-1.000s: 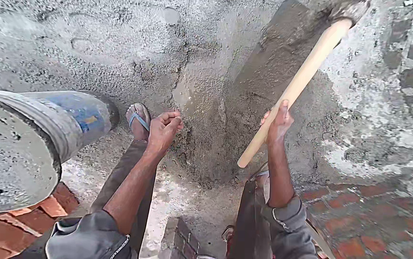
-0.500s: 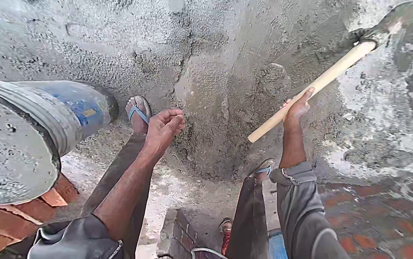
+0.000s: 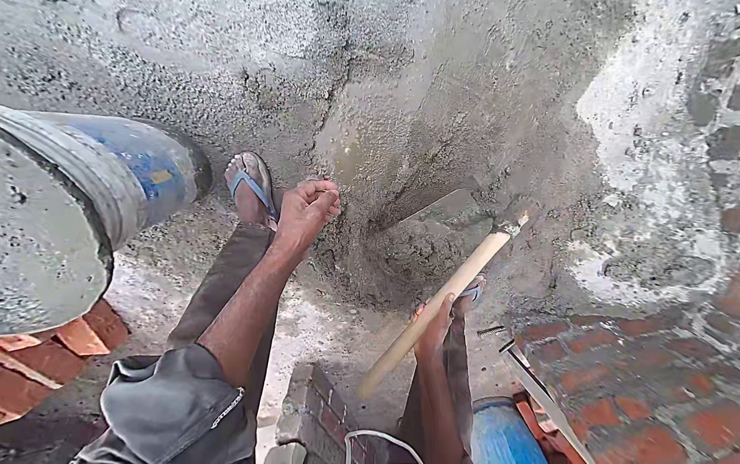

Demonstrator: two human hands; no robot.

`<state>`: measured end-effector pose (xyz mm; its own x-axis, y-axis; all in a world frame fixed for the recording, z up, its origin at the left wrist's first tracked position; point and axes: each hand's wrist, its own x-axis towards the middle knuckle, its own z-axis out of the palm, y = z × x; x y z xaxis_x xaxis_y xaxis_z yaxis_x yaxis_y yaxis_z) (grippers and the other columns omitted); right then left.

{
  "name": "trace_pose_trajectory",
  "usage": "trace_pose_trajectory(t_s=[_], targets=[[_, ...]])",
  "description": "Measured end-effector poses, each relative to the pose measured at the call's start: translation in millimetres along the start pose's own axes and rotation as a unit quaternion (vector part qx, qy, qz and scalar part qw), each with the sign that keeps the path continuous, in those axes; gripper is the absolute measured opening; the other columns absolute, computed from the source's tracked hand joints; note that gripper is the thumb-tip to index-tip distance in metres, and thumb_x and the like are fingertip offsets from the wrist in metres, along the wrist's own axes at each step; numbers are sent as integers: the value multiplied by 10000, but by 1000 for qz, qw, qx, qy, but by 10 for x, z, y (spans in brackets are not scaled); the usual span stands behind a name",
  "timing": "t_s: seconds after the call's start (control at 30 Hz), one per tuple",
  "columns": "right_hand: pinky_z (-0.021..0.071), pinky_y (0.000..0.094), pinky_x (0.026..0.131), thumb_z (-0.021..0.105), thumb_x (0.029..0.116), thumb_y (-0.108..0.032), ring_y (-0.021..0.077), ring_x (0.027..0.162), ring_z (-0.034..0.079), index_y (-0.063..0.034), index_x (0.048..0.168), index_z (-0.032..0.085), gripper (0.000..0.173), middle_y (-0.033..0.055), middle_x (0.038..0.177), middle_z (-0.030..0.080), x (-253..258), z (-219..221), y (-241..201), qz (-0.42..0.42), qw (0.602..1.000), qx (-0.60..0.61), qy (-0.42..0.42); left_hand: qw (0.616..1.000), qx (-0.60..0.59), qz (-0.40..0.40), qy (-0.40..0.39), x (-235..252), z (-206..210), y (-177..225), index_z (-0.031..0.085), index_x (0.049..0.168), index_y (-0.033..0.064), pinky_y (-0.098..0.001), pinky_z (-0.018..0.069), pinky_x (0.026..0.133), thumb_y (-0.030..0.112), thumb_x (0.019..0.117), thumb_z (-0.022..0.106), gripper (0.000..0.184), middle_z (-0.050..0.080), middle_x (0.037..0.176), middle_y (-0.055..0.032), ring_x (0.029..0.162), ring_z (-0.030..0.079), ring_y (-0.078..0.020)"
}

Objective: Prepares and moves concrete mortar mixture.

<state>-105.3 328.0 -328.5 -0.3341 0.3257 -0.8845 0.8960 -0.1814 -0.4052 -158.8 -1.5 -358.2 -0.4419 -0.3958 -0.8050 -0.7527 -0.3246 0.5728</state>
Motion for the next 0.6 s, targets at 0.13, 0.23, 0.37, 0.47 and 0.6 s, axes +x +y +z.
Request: trace_pose_trajectory(t_s=[0.13,0.23,0.37,0.47,0.6], targets=[[545,314,414,482,974,-685,166,425,588,-13,912,580,682,79,566,573,-602,-343,-75,-20,997,-5,-70,1000,16,11,-2,78,80,20,646,1242,45,-319,608,710,179,1047,561,252,718,966,-95,782,712,-156],[542,301,411,352,1060,-573,149,433,585,-24,909,570,610,60,574,582,-160,-169,-461,-89,992,-18,-82,999,29,14,-13,85,173,-35,639,1260,38,-320,605,715,191,1050,564,271,716,999,-96,800,711,-156],[555,336,472,253,1091,-592,148,484,576,-102,908,581,617,13,614,564,1079,363,-1475,-244,965,-45,-85,999,47,19,-19,28,197,-217,654,1226,30,-325,616,725,180,1037,581,252,727,976,-87,803,721,-158],[544,384,449,309,1088,-598,184,462,570,-108,869,551,588,27,574,545,2155,741,-2504,-326,944,-18,-52,997,73,14,-19,-9,150,-334,659,1217,43,-331,623,731,193,1036,587,246,735,976,-84,813,731,-163],[573,443,482,347,1057,-654,231,504,607,-81,1040,546,606,68,635,569,3190,710,-3118,-330,943,-47,15,997,77,6,-11,-29,84,-369,660,1227,56,-319,616,725,185,1039,576,243,736,988,-75,813,726,-159]])
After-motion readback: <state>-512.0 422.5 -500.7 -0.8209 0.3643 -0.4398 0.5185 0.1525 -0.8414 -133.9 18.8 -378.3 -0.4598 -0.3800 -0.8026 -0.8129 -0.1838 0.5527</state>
